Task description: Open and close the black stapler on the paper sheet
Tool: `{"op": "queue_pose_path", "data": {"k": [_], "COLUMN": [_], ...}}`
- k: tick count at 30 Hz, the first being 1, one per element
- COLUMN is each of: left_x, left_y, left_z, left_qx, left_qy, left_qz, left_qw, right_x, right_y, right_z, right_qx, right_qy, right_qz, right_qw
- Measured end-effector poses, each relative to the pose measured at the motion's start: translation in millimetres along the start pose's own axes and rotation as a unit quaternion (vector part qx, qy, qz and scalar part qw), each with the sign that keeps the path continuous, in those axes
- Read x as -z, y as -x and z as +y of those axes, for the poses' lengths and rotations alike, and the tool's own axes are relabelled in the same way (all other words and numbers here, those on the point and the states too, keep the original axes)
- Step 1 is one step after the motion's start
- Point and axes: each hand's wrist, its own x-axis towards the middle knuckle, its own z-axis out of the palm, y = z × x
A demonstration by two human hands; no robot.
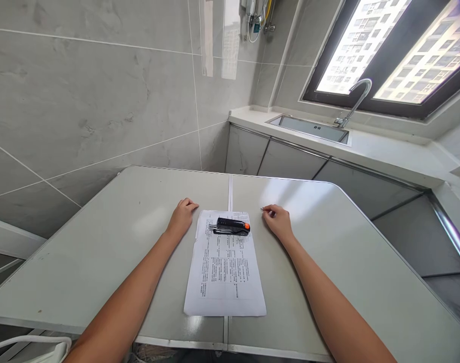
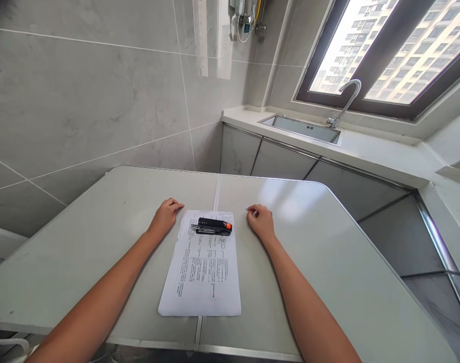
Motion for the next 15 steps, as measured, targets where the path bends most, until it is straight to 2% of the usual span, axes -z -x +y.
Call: {"op": "queue_pose_path", "data": {"k": [4,8,12,15], "left_x": [4.3,7.1,9.2,11.4], "left_y": [2,8,14,17], "left_z": [12,26,38,48], "left_qx": [0.029,0.077,0.123,0.082], "left_qy": [0.050,0.195,0.298,0.326], "left_qz": [0.034,0.079,0.034,-0.027], "left_qw": [0.998,0.974,0.946,0.942], "right_x": [-5,-7,-4,-5], "right_y": [-1,-2,3,15], "right_z": [4,11,-1,-29], "right_qx": [0.033,0.031,0.072,0.132], "right_qy": [0.026,0.042,0.014,-0.037], "right_qz": [-0.025,-0.031,0.019,0.067], "right_qw": [0.999,0.998,0.997,0.988]}}
